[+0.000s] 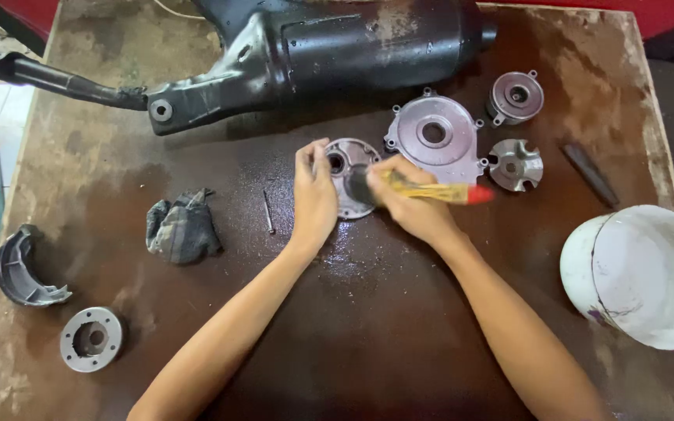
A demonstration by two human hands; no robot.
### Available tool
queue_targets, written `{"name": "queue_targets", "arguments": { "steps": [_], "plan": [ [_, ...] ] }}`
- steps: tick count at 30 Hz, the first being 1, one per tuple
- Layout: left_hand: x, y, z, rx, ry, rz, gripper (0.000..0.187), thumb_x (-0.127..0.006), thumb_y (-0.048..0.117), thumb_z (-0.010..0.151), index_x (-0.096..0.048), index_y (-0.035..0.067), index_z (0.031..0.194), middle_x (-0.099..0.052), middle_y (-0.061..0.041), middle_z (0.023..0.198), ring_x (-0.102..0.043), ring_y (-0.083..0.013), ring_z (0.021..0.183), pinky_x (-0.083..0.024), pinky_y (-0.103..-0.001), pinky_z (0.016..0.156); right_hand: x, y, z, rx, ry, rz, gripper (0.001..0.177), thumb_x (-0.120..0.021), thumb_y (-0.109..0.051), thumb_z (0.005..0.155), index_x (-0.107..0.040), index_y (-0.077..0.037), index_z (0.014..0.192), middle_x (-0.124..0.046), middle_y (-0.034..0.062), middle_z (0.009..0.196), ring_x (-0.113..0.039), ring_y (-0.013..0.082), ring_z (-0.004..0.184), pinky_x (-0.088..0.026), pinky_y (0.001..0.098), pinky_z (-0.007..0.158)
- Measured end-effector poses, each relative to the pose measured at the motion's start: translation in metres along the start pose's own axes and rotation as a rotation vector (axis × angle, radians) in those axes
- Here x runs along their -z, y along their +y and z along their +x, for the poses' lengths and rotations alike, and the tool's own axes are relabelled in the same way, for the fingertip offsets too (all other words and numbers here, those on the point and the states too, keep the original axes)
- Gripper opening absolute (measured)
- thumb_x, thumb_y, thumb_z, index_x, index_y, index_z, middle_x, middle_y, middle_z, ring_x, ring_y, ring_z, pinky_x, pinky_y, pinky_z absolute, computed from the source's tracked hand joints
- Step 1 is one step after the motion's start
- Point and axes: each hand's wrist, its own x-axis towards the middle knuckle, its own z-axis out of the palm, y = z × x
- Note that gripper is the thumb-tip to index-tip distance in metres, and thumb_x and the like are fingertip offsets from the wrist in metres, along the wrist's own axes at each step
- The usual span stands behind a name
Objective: The person scrubs various disassembled mechanical parts, including a circular metal housing and a curved plastic cover, using a yellow-handled brush. The person repeatedly dips the brush into a white bowl of liquid and scrubs the parts on a brown workbench.
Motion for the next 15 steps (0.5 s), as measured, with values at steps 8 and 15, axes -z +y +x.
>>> {"name": "queue_targets", "arguments": {
  "steps": [8, 15],
  "plan": [
    [0.003, 0.056, -0.037, -0.349, -0.041, 0.753, 0.061, -0.071, 0.032, 0.090, -0.050, 0.005, 0.141, -0.035, -0.027, 0.150, -0.022, -0.0421, 0.140, -0.023, -0.060, 0.105, -0.004, -0.010, 0.005, -0.041, 0.067, -0.047, 0.014, -0.069, -0.017, 0.100, -0.069, -0.006, 0.108, -0.074, 0.0031, 0.090, -0.066, 0.0084, 0.082, -0.053, 0.0247, 0.071],
    [0.024, 0.120, -0.138, -0.358, -0.824, -0.495, 0.014, -0.063, 0.014, 0.112, -0.058, 0.003, 0.119, -0.065, -0.014, 0.121, -0.063, -0.0202, 0.104, -0.053, -0.032, 0.095, -0.009, 0.001, 0.002, -0.037, 0.062, -0.002, 0.013, -0.069, -0.019, 0.099, -0.069, -0.007, 0.106, -0.073, 0.0051, 0.086, -0.066, 0.0104, 0.080, -0.053, 0.0290, 0.071]
  ]
}}
